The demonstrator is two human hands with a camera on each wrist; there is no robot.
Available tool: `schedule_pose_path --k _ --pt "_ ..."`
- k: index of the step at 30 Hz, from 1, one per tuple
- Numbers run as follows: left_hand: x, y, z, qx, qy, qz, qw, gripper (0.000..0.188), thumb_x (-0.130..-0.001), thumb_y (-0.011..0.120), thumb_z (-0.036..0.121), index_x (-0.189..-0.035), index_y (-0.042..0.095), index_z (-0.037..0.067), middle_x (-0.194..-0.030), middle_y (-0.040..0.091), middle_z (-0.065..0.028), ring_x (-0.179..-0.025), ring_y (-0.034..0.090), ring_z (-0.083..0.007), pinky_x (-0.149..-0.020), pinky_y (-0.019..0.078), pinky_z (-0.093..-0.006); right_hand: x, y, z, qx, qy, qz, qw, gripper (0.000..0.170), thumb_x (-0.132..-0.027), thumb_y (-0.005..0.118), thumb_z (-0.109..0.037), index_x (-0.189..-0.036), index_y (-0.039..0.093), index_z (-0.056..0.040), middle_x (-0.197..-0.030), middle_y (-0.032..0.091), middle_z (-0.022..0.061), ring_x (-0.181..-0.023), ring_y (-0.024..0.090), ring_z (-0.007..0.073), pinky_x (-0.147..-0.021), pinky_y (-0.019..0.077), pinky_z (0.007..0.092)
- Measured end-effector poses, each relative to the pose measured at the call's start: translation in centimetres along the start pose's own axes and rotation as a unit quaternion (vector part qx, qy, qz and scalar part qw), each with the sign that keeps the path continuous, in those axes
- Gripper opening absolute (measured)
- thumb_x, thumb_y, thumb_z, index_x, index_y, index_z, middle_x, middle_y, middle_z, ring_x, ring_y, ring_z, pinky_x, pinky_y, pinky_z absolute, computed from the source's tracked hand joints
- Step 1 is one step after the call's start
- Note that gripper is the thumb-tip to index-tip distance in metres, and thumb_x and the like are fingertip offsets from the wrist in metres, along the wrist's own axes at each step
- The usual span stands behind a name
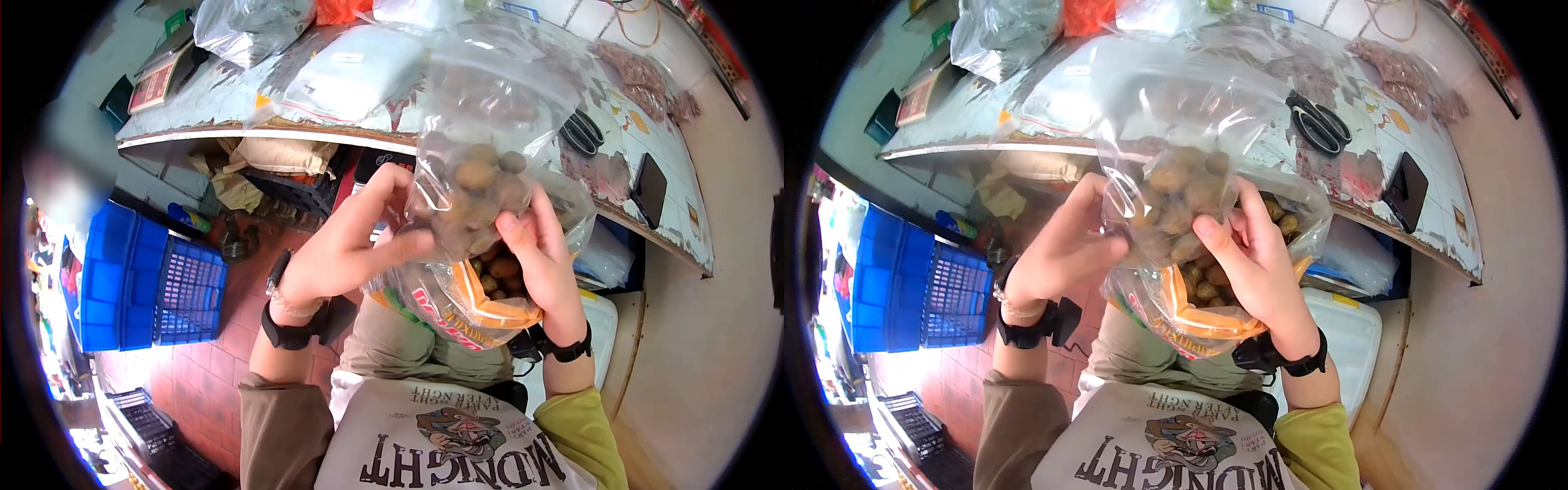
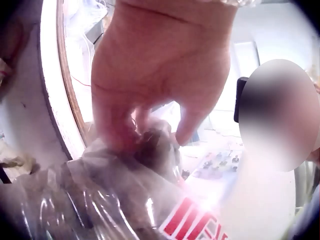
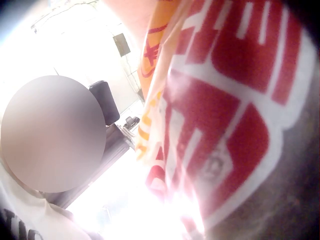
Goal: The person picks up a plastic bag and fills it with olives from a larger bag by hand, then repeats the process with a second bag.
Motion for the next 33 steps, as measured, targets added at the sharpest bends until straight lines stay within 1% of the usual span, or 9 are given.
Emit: schedule_pose_path --k 3,6,7,15,18,23,26,28,33 --pt "1.1 0.2 -1.0 0.010 -0.101 -0.032 0.994 0.043 -0.077 0.077 0.002 -0.113 0.052 0.002 -0.094 0.060 -0.0028 -0.081 0.058 -0.0099 -0.070 0.0471 -0.0254 0.3 -0.1 -0.3 0.034 0.023 -0.004 0.999 0.055 -0.098 0.063 -0.022 -0.143 0.038 -0.0025 -0.115 0.064 0.0053 -0.099 0.054 0.0077 -0.088 0.0408 0.0225" --pt "1.8 0.2 -1.1 0.029 -0.064 0.017 0.997 0.047 -0.075 0.077 -0.002 -0.114 0.051 0.002 -0.100 0.059 -0.0037 -0.086 0.058 -0.0101 -0.077 0.0486 -0.0246 0.3 -0.2 -0.3 0.032 0.019 0.006 0.999 0.053 -0.098 0.063 -0.021 -0.142 0.040 -0.0035 -0.107 0.064 0.0017 -0.090 0.052 0.0044 -0.079 0.0395 0.0195" --pt "2.2 0.3 -1.0 0.070 -0.097 0.037 0.992 0.050 -0.073 0.075 -0.006 -0.116 0.050 0.002 -0.105 0.058 -0.0031 -0.094 0.057 -0.0100 -0.085 0.0480 -0.0256 0.3 -0.3 0.0 0.031 0.018 0.007 0.999 0.053 -0.098 0.063 -0.021 -0.142 0.040 -0.0035 -0.107 0.064 0.0017 -0.090 0.052 0.0044 -0.079 0.0395 0.0195" --pt "2.9 0.5 -2.4 0.149 -0.062 0.058 0.985 0.054 -0.072 0.073 -0.005 -0.119 0.046 0.002 -0.111 0.054 -0.0036 -0.102 0.052 -0.0118 -0.089 0.0439 -0.0294 0.4 0.1 0.8 0.018 0.019 -0.009 1.000 0.053 -0.097 0.064 -0.022 -0.140 0.039 -0.0033 -0.082 0.053 -0.0055 -0.071 0.041 0.0023 -0.065 0.0345 0.0186" --pt "2.2 1.0 -1.8 0.069 -0.042 0.015 0.997 0.061 -0.073 0.076 -0.001 -0.124 0.042 0.001 -0.113 0.051 -0.0056 -0.102 0.051 -0.0137 -0.088 0.0435 -0.0303 0.3 0.0 0.3 0.022 0.014 0.005 1.000 0.053 -0.096 0.065 -0.023 -0.139 0.041 -0.0034 -0.079 0.052 -0.0064 -0.068 0.039 0.0020 -0.063 0.0336 0.0184" --pt "1.5 1.6 -0.2 0.035 -0.042 0.110 0.992 0.073 -0.076 0.078 0.003 -0.133 0.033 0.002 -0.123 0.049 -0.0107 -0.113 0.050 -0.0190 -0.096 0.0430 -0.0340 0.1 -0.4 0.1 0.048 0.013 -0.004 0.999 0.053 -0.094 0.068 -0.021 -0.138 0.042 -0.0041 -0.073 0.046 -0.0081 -0.065 0.035 0.0009 -0.059 0.0296 0.0177" --pt "1.2 2.4 0.2 0.076 -0.017 0.113 0.991 0.074 -0.076 0.077 0.000 -0.135 0.032 0.002 -0.123 0.051 -0.0119 -0.116 0.051 -0.0207 -0.100 0.0420 -0.0354 0.4 -0.4 -0.3 0.045 0.000 -0.005 0.999 0.053 -0.093 0.070 -0.019 -0.137 0.043 -0.0049 -0.069 0.040 -0.0088 -0.064 0.033 0.0008 -0.057 0.0275 0.0180" --pt "1.0 2.3 0.8 0.102 -0.017 0.125 0.987 0.071 -0.077 0.076 -0.002 -0.135 0.035 0.001 -0.123 0.052 -0.0107 -0.116 0.052 -0.0199 -0.100 0.0418 -0.0344 0.5 -0.5 -0.5 0.059 -0.010 -0.001 0.998 0.054 -0.092 0.070 -0.018 -0.137 0.043 -0.0053 -0.068 0.038 -0.0088 -0.063 0.032 0.0009 -0.057 0.0268 0.0183" --pt "1.6 1.0 0.7 -0.008 -0.006 0.162 0.987 0.067 -0.075 0.076 -0.004 -0.133 0.043 0.002 -0.130 0.050 -0.0085 -0.121 0.050 -0.0171 -0.100 0.0415 -0.0320 0.4 -0.3 0.4 -0.015 0.012 0.012 1.000 0.054 -0.092 0.069 -0.015 -0.138 0.043 -0.0043 -0.067 0.036 -0.0084 -0.062 0.032 0.0013 -0.057 0.0267 0.0188"
Point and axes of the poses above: each hand's wrist, its own x-axis away from the middle knuckle, its own y-axis out of the palm, z = x × y, the point moved 9 cm from there along -x, towards the middle knuckle
